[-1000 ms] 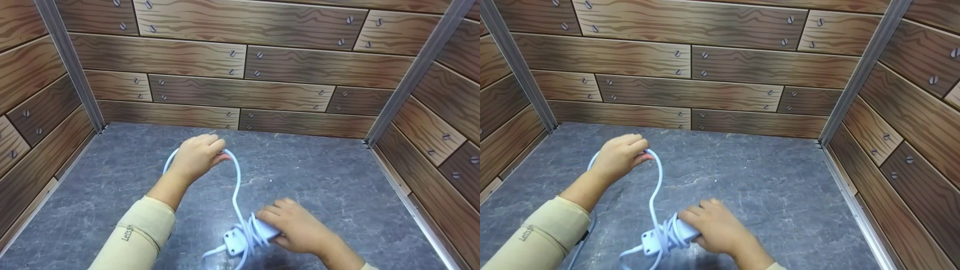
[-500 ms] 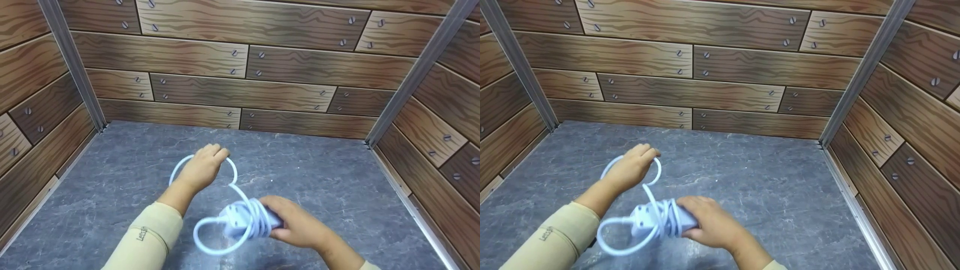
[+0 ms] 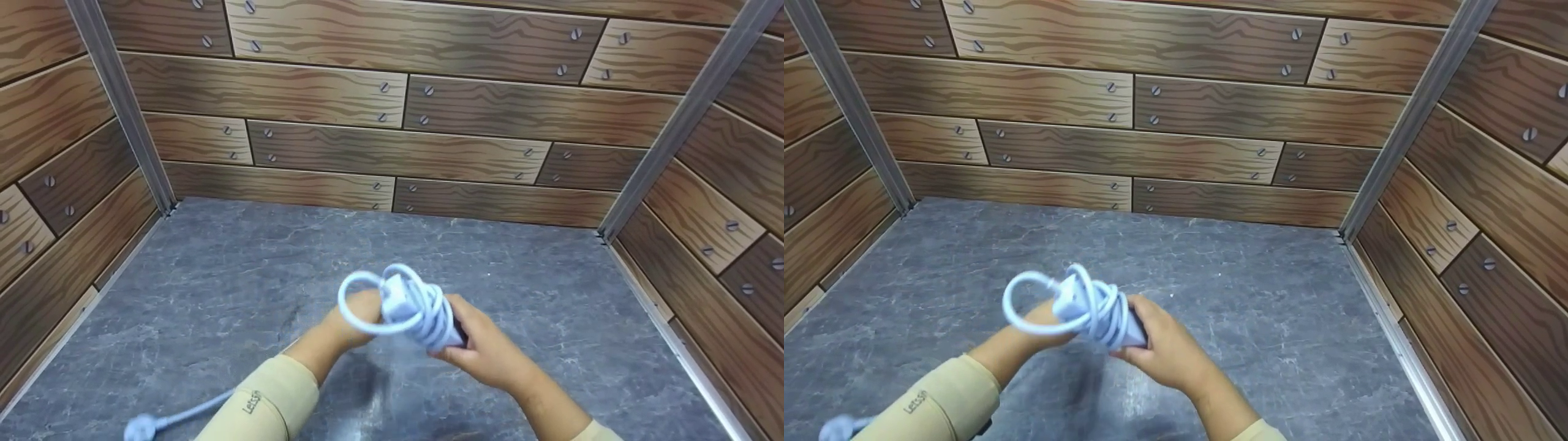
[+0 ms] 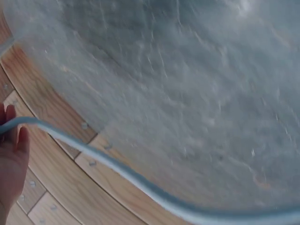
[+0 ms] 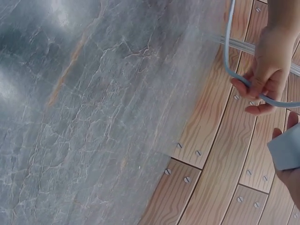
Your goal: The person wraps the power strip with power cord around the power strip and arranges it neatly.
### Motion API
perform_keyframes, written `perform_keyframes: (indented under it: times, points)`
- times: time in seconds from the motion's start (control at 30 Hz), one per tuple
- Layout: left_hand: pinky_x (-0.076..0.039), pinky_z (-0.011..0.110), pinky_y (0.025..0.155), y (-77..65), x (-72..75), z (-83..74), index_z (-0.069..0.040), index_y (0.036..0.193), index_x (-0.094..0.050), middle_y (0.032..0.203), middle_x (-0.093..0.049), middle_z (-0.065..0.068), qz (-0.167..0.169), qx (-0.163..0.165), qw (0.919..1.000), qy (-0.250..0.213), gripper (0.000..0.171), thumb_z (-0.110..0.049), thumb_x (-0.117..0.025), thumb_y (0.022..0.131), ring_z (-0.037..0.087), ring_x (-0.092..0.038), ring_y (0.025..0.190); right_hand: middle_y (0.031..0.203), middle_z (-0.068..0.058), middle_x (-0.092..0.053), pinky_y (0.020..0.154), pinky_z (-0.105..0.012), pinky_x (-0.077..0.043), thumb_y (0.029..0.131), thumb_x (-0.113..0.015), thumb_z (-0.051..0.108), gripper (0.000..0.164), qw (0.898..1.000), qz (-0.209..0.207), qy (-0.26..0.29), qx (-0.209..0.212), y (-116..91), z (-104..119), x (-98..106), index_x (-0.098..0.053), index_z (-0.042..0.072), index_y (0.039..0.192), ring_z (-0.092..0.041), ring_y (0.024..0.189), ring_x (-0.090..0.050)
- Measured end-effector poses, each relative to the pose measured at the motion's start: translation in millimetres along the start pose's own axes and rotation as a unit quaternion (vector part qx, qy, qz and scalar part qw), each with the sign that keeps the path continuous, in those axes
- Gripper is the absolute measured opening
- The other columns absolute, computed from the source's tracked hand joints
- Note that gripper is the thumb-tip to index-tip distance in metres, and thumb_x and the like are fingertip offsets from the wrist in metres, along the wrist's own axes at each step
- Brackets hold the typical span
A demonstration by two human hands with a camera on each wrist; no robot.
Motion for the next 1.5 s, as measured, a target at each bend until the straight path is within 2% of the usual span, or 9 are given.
perform_keyframes:
  times: [0.03,0.13,0.27,0.53,0.73,0.9,1.03,1.2,1.5]
  points:
    - [-0.049,0.034,0.072,-2.8,-2.4,-5.3,-0.004,0.088,-0.06,0.081,-0.063,0.007,0.006,-0.013,0.9997,0.018,0.016,-0.002,-0.045,0.084,0.023,-0.06,0.077,0.105,0.005,-0.058,0.083,-0.032,-0.047,0.074,-0.074,0.013,0.055,1.0,-0.011,-0.002,-0.01,0.6,-2.2,1.9,-0.048,0.013,0.122,-0.011,0.092,-0.055]
    - [-0.047,0.028,0.066,-8.5,-4.9,-21.5,-0.007,0.093,-0.055,0.074,-0.057,0.003,0.051,0.001,0.9972,-0.055,0.021,0.005,-0.041,0.083,0.016,-0.056,0.07,0.103,0.004,-0.058,0.08,-0.034,-0.047,0.074,-0.075,0.015,0.054,0.998,-0.046,-0.017,-0.045,1.3,-9.6,8.9,-0.049,0.011,0.121,-0.012,0.089,-0.055]
    - [-0.042,0.023,0.059,-16.6,-4.7,-31.6,-0.013,0.106,-0.051,0.069,-0.051,-0.004,0.102,0.058,0.9901,-0.076,0.026,0.003,-0.037,0.09,0.009,-0.049,0.061,0.101,0.0,-0.058,0.076,-0.037,-0.047,0.073,-0.076,0.018,0.052,0.991,-0.088,-0.03,-0.096,-0.1,-20.3,18.1,-0.05,0.01,0.118,-0.014,0.086,-0.055]
    - [-0.048,0.03,0.07,-20.7,-11.0,-29.2,-0.016,0.108,-0.053,0.086,-0.062,0.001,0.12,0.101,0.9872,-0.03,0.015,-0.017,-0.044,0.095,0.013,-0.059,0.08,0.097,-0.007,-0.057,0.069,-0.035,-0.049,0.08,-0.071,0.021,0.047,0.986,-0.089,0.038,-0.137,0.1,-30.4,13.7,-0.047,0.006,0.117,-0.018,0.08,-0.056]
    - [-0.046,0.033,0.059,-18.1,-12.9,-32.9,-0.017,0.094,-0.052,0.069,-0.055,-0.006,0.107,0.12,0.9866,0.03,0.022,-0.036,-0.04,0.097,0.012,-0.058,0.066,0.088,-0.016,-0.054,0.057,-0.041,-0.052,0.088,-0.06,0.015,0.042,0.971,-0.053,0.181,-0.146,2.2,-30.1,1.4,-0.041,0.0,0.121,-0.022,0.067,-0.058]
    - [-0.048,0.037,0.055,-20.8,-17.0,-40.4,-0.014,0.098,-0.057,0.067,-0.059,-0.001,0.105,0.106,0.9836,0.101,0.027,-0.037,-0.041,0.096,0.019,-0.062,0.067,0.082,-0.016,-0.053,0.055,-0.042,-0.052,0.09,-0.056,0.01,0.036,0.967,-0.043,0.221,-0.119,4.2,-20.6,-1.8,-0.041,-0.004,0.119,-0.022,0.064,-0.058]
    - [-0.048,0.036,0.055,-25.6,-22.8,-47.8,-0.014,0.099,-0.06,0.067,-0.06,-0.001,0.123,0.07,0.9817,0.127,0.025,-0.032,-0.043,0.094,0.019,-0.062,0.065,0.083,-0.012,-0.055,0.054,-0.036,-0.052,0.086,-0.062,0.011,0.035,0.974,-0.081,0.162,-0.137,3.2,-23.4,7.6,-0.046,0.0,0.115,-0.021,0.065,-0.057]
    - [-0.044,0.032,0.051,-35.7,-24.8,-47.7,-0.016,0.088,-0.056,0.062,-0.054,-0.005,0.145,0.048,0.9813,0.117,0.013,-0.026,-0.048,0.091,0.017,-0.056,0.057,0.091,-0.008,-0.059,0.062,-0.032,-0.048,0.078,-0.072,0.016,0.041,0.978,-0.142,0.017,-0.152,-0.8,-29.3,24.1,-0.051,0.004,0.111,-0.017,0.073,-0.055]
    - [-0.035,0.021,0.045,-48.6,-14.7,-43.7,-0.016,0.094,-0.055,0.058,-0.046,-0.01,0.142,0.075,0.987,-0.008,0.008,-0.023,-0.055,0.09,0.005,-0.04,0.048,0.096,-0.012,-0.058,0.065,-0.04,-0.046,0.078,-0.071,0.026,0.053,0.951,-0.182,-0.147,-0.202,-7.9,-39.9,36.4,-0.046,0.001,0.118,-0.024,0.078,-0.056]
Point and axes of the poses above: each hand's wrist, its own y-axis towards the middle knuckle, its own x-axis out of the back of the hand, z = x × y, the point moved 10 cm from there along y, towards the middle knuckle
